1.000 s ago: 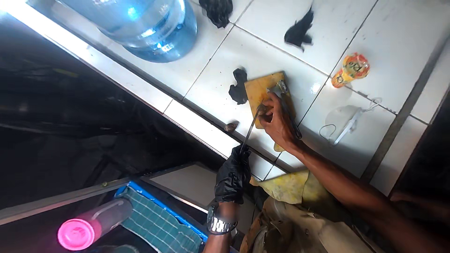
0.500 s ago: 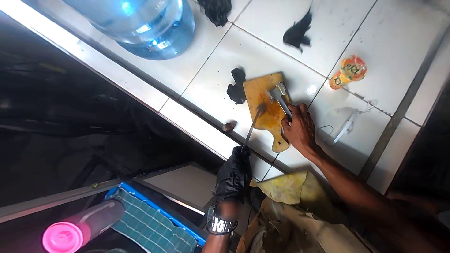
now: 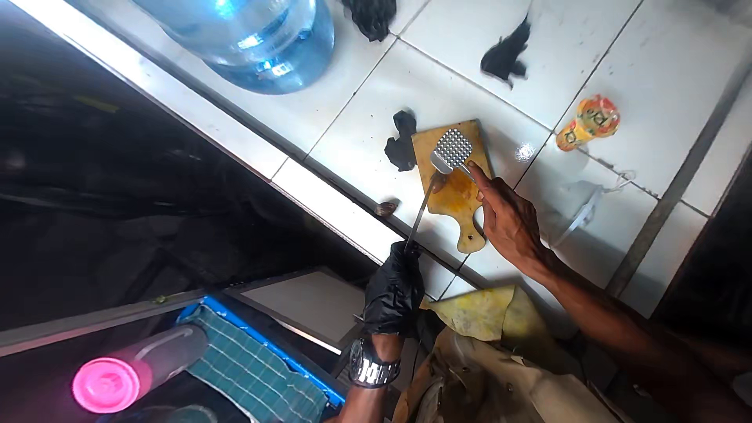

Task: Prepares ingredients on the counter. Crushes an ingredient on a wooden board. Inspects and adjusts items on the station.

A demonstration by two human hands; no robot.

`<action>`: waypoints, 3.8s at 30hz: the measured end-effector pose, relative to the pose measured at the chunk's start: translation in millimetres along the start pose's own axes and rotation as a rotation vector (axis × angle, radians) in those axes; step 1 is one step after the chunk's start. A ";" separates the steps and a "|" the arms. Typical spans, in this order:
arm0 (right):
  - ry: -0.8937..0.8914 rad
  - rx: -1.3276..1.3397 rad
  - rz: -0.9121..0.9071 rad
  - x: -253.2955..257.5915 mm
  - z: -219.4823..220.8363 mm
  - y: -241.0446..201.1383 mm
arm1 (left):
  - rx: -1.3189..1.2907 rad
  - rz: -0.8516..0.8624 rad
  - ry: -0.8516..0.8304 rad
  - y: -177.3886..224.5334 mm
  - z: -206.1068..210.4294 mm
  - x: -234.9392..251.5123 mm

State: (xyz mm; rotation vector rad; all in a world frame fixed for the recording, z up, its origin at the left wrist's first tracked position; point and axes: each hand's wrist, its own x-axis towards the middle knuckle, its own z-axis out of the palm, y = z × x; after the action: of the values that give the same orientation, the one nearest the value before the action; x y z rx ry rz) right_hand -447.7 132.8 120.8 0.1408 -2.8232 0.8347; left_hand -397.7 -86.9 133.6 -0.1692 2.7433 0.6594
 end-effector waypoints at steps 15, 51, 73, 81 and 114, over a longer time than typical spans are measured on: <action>-0.104 -0.077 -0.052 5.6 0.1 0.9 | 0.002 0.005 -0.010 1.5 2.2 4.5; -0.062 0.017 0.009 4.8 -7.2 4.1 | 0.017 -0.039 -0.078 24.4 5.6 2.3; -0.074 -0.006 -0.051 9.6 -8.3 -1.0 | 0.042 -0.107 -0.106 31.3 4.6 3.6; -0.014 0.030 -0.060 7.4 -6.9 2.3 | 0.047 -0.100 -0.078 31.6 8.4 3.1; -0.013 0.061 -0.049 7.6 -1.6 7.4 | 0.070 -0.134 -0.144 38.1 3.6 6.5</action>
State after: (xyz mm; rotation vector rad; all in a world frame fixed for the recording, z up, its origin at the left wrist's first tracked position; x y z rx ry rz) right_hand -455.9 139.6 119.9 0.2241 -2.7950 0.9130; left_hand -409.9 -51.7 144.6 -0.2754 2.5860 0.5179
